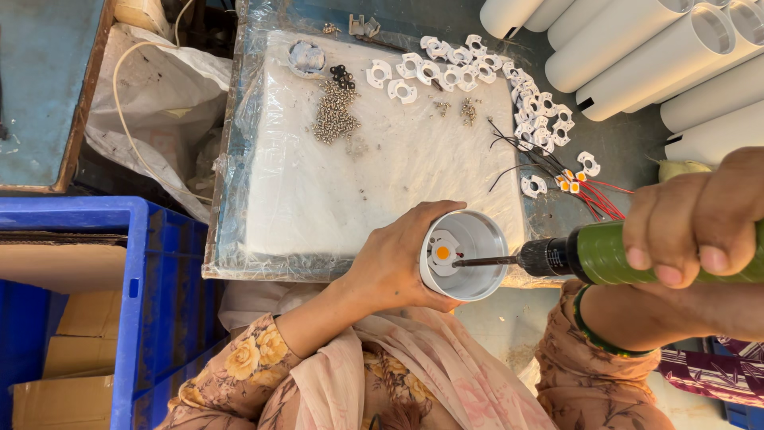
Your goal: The person assembles LED light fixtures by inserting LEDs and wires into white cylindrical housings, securing components with a power drill, and adding washers and nuts. The person repeats this process for multiple units, placing finished housings aside.
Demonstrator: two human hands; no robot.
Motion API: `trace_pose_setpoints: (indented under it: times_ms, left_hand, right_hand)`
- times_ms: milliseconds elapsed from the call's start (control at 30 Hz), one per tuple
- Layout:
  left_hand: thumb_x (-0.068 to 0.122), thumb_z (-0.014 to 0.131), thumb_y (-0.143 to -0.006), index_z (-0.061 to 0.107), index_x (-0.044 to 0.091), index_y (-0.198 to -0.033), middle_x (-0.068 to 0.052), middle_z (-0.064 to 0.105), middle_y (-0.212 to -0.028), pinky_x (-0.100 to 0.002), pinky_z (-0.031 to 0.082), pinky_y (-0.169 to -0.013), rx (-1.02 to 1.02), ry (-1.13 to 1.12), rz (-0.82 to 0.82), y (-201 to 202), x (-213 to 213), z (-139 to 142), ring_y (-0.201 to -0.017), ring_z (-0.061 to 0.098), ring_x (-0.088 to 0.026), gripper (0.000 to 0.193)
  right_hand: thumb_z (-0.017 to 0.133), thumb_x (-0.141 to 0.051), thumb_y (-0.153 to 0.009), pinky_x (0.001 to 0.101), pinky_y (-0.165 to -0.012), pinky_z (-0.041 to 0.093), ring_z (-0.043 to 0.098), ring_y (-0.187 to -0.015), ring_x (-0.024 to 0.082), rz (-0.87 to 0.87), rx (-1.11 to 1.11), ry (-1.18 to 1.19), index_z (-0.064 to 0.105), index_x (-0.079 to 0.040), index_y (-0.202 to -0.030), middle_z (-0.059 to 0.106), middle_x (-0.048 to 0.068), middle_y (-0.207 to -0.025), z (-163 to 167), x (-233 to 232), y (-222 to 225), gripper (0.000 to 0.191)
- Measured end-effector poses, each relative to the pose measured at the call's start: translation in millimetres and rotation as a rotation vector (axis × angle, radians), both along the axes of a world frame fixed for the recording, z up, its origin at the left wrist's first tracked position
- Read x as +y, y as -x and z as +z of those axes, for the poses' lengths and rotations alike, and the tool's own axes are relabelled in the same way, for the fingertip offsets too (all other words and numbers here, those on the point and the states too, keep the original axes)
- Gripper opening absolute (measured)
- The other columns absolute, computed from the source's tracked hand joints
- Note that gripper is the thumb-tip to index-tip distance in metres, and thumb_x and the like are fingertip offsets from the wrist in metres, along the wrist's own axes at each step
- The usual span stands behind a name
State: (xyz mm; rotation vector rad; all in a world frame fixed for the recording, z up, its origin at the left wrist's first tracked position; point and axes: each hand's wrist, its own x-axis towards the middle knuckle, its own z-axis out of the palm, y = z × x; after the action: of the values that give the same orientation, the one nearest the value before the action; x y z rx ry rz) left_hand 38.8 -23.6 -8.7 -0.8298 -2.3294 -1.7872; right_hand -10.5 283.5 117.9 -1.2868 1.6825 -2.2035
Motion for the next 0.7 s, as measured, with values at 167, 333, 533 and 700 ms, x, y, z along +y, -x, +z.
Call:
trace_pose_setpoints:
  times_ms: [167,333,533,700]
  left_hand:
    - [0.039,0.097,-0.056,0.042,0.014,-0.147,-0.007,0.061,-0.139,-0.041,0.057,-0.096,-0.008,0.006,-0.002,-0.3,0.2,-0.5,-0.122,0.067,-0.030,0.109]
    - [0.039,0.097,-0.056,0.041,0.014,-0.147,-0.007,0.060,-0.140,-0.041,0.057,-0.097,0.008,0.003,-0.003,-0.2,-0.6,-1.2,-0.123,0.066,-0.030,0.110]
    - [0.041,0.096,-0.061,0.041,0.013,-0.147,-0.008,0.059,-0.141,-0.041,0.057,-0.097,0.026,-0.001,0.003,-1.1,-0.9,-1.9,-0.123,0.066,-0.030,0.106]
    - [0.041,0.095,-0.061,0.041,0.013,-0.148,-0.008,0.059,-0.141,-0.041,0.057,-0.098,0.029,0.001,0.001,-1.3,-0.9,-2.6,-0.123,0.066,-0.030,0.106]
  right_hand:
    - [0.083,0.017,-0.050,0.0348,-0.069,0.052,0.062,-0.069,0.010,0.009,-0.040,-0.001,0.056,-0.013,-0.081,0.058,-0.005,-0.086,4.8,-0.1,-1.9,0.051]
    - [0.082,0.013,-0.054,0.0347,-0.068,0.052,0.062,-0.067,0.011,-0.029,-0.046,0.032,0.055,-0.012,-0.082,0.057,-0.004,-0.085,1.5,-10.0,-2.5,0.047]
    - [0.082,0.008,-0.061,0.0337,-0.068,0.051,0.060,-0.066,0.011,-0.123,-0.024,0.078,0.053,-0.012,-0.083,0.055,-0.003,-0.085,-4.3,-24.2,-16.0,0.040]
    - [0.081,0.003,-0.068,0.0329,-0.067,0.050,0.059,-0.064,0.011,-0.188,-0.008,0.092,0.052,-0.011,-0.083,0.054,-0.002,-0.085,-1.8,-39.7,-24.0,0.036]
